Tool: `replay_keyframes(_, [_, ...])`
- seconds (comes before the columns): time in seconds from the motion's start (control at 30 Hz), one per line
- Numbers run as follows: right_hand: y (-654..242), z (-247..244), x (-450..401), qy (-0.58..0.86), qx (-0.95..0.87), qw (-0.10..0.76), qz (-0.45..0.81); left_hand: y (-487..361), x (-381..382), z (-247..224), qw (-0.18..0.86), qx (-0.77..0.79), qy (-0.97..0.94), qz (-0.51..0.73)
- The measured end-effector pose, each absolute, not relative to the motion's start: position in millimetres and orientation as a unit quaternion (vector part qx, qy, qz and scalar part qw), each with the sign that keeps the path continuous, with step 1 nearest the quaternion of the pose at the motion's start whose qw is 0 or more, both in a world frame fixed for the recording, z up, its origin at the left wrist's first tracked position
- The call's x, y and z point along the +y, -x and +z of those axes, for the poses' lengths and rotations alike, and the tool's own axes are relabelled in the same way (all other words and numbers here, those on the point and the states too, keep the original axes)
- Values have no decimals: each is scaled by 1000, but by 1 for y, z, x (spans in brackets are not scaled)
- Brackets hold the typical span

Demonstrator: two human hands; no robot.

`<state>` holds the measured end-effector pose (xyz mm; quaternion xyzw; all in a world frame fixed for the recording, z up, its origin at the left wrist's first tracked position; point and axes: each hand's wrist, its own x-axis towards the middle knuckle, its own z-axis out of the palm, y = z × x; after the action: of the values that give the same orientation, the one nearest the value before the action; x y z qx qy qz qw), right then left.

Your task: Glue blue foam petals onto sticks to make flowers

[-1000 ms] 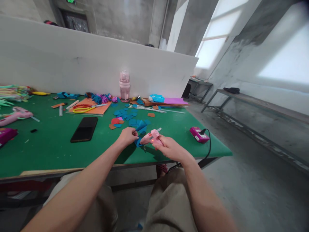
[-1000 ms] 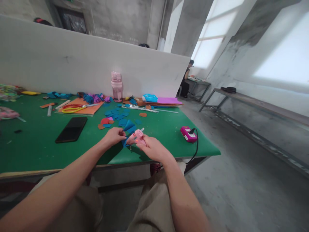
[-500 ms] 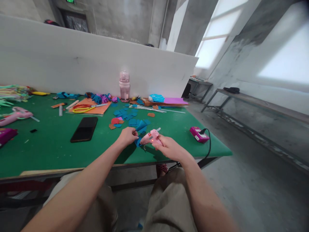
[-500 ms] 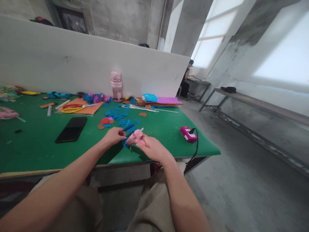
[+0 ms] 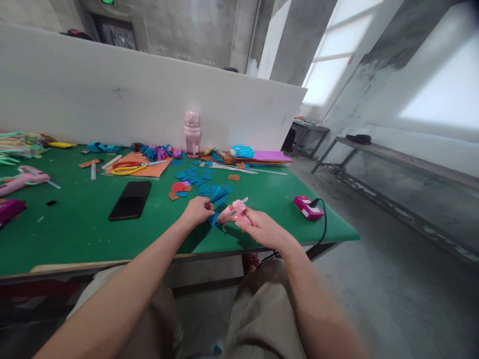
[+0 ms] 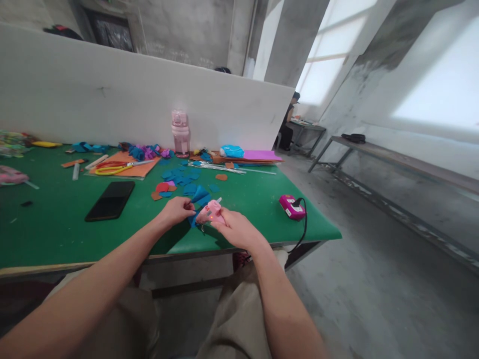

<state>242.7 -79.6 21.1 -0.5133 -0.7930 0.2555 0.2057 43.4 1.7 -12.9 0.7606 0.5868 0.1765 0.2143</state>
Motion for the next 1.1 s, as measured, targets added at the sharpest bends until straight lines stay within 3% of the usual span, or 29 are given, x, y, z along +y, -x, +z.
replay_keyframes(1.1, [-247, 24, -79, 532, -786, 198, 244, -42, 3, -16, 223, 586, -758, 181])
